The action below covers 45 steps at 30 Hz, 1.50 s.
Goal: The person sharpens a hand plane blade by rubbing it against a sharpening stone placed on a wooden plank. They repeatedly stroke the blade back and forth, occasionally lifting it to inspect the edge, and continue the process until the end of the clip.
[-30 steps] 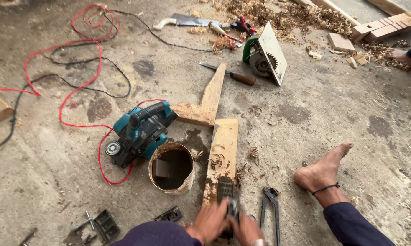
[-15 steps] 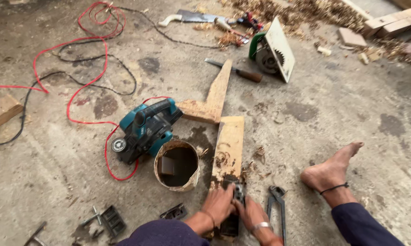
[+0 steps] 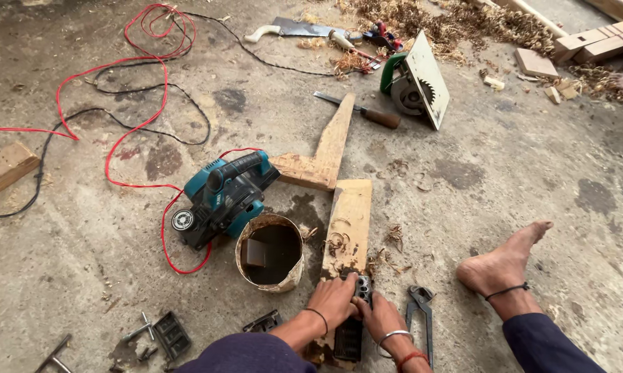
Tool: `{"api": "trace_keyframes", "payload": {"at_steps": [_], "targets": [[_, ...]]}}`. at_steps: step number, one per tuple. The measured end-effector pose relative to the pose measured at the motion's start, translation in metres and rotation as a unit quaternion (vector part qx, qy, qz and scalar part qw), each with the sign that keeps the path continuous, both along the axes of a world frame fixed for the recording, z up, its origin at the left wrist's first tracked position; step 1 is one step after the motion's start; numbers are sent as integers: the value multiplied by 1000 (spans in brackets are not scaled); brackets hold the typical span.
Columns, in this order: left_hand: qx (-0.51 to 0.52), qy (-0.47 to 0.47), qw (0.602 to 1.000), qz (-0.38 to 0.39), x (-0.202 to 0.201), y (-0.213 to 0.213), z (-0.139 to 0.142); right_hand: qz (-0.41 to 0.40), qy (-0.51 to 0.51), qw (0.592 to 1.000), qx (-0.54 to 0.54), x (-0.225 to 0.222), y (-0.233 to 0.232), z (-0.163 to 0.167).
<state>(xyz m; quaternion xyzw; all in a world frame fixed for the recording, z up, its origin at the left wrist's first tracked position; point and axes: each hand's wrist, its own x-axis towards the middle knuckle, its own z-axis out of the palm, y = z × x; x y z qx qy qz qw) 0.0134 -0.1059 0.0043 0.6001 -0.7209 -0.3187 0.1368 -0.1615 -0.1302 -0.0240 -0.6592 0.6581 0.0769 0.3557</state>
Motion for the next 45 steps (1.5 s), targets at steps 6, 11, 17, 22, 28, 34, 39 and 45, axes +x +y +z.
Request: {"api": "trace_keyframes", "payload": {"at_steps": [6,11,17,22,28,34,39,45], "targets": [[96,78,991,-53,-18,79,-63,-2,10,1000,12,-15,61,-21],[125,19,989,-72,-21,80,-65,-16,7,1000,15,-13,51,-12],[10,6,1000,24,-7,-5,-21,-45,4,997,60,12,5,33],[-47,81,996,4,-14,51,-56,-54,17,998,-24,8,10,101],[177,69,981,-41,-25,76,-76,-146,57,963,-221,-97,-119,184],[56,0,998,33,-9,7,-16,-36,-3,999,24,8,14,20],[98,36,994,14,-14,31,-41,-59,30,998,-21,-1,-11,92],[170,86,981,-42,-30,62,-72,-148,63,974,-159,-70,-103,214]]}}
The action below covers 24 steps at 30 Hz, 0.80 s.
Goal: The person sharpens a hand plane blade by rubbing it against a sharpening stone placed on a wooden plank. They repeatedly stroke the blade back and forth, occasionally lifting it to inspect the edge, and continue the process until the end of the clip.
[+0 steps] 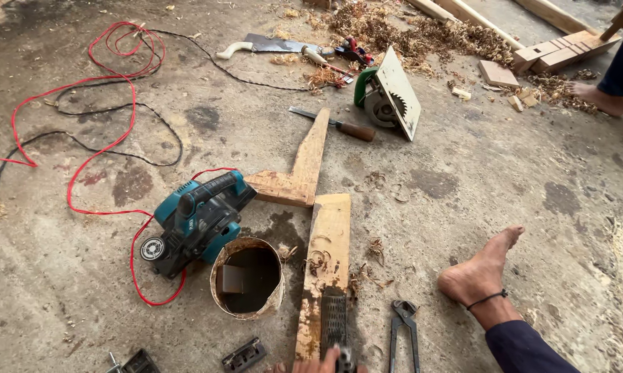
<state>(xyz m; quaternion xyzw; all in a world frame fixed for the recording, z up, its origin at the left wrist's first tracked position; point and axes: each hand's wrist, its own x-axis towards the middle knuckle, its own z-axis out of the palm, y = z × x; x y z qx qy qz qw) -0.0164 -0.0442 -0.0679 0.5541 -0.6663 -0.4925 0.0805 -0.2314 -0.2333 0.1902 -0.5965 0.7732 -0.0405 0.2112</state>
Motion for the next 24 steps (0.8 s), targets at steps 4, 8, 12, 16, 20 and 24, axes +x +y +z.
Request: {"api": "trace_keyframes", "payload": {"at_steps": [4,8,12,16,20,24], "targets": [[-161,-13,985,57,19,-35,27,118,-58,976,174,79,111,-143],[-181,-75,979,62,26,-50,48,111,-73,976,175,66,108,-225],[-81,-27,995,45,17,6,34,119,-86,975,165,40,150,-260],[-94,-14,995,-11,14,32,25,129,-151,966,167,26,199,-281],[-134,-80,986,57,17,-16,47,156,-55,984,67,42,152,-266],[-196,-93,974,69,26,-64,72,94,-103,982,129,68,102,-227]]}}
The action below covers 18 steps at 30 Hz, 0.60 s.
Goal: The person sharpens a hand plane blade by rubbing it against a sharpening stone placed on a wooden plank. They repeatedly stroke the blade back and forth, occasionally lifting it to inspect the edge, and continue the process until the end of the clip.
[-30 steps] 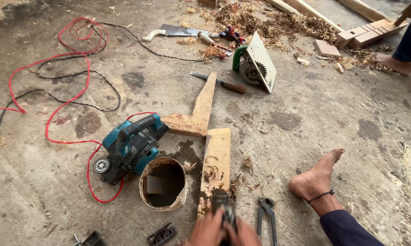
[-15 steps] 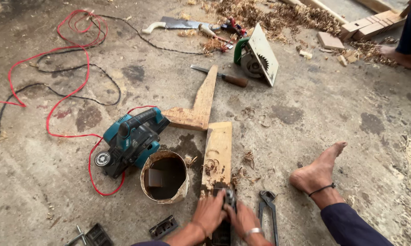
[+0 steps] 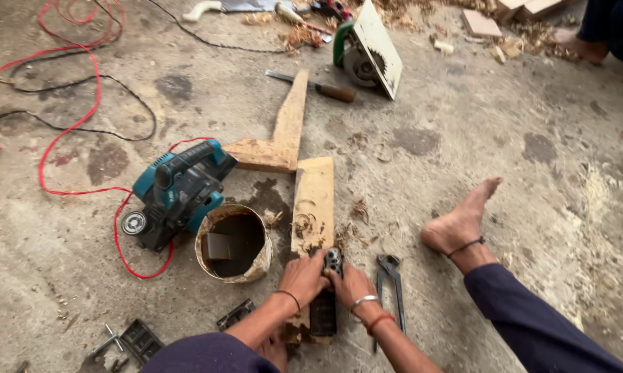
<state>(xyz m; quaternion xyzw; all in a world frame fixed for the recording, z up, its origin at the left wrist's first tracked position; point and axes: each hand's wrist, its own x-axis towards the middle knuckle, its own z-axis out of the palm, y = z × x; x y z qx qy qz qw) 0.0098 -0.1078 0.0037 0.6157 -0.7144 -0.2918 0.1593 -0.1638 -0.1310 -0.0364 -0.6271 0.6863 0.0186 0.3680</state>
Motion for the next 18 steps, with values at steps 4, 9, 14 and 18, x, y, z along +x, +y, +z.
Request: {"api": "trace_keyframes", "payload": {"at_steps": [4,9,14,18], "targets": [[22,46,999,9,-7,44,0,54,-7,995,-85,-10,52,20],[51,35,998,-24,-11,105,-13,82,75,994,3,-21,108,11],[-2,12,1000,-15,-4,19,-14,75,44,995,-51,-3,23,-2],[13,5,1000,6,0,3,-4,94,32,980,-169,-1,6,-2]]}}
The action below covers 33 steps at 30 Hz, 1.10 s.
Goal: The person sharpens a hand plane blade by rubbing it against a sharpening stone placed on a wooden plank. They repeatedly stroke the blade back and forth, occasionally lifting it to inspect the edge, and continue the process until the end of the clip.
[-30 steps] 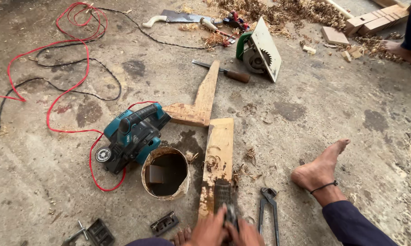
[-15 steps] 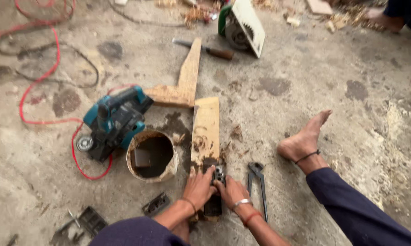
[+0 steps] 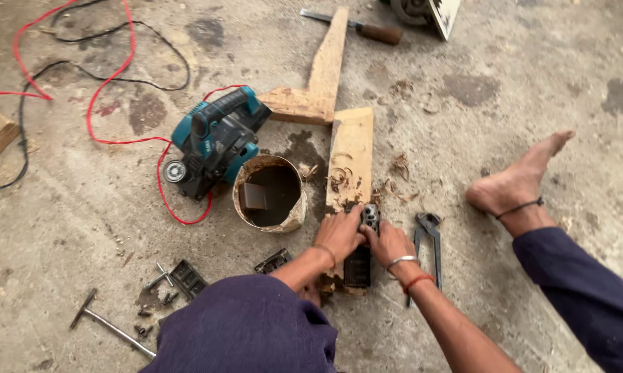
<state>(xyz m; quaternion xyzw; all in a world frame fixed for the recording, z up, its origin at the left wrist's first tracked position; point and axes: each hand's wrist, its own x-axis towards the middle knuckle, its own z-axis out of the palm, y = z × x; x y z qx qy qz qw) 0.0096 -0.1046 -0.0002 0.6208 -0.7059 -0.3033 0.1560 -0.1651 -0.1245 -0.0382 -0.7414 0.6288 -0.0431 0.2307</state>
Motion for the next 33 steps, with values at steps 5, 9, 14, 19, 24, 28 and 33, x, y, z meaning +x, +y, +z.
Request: {"api": "trace_keyframes", "payload": {"at_steps": [5,9,14,19,24,28,33], "targets": [[127,73,989,-36,-9,89,20,-21,12,987,157,-17,96,16],[109,39,992,-48,-4,87,28,-34,42,974,220,-12,94,21],[44,28,999,-6,0,10,21,-25,4,994,102,6,4,13],[-11,48,999,-5,0,44,20,-53,-22,973,225,2,36,25],[97,38,994,-38,-11,105,27,-24,53,967,250,-11,102,42],[95,32,995,-1,-9,52,25,-64,-25,968,241,1,51,35],[125,7,992,6,-2,1,23,-66,15,974,217,15,-3,28]]}}
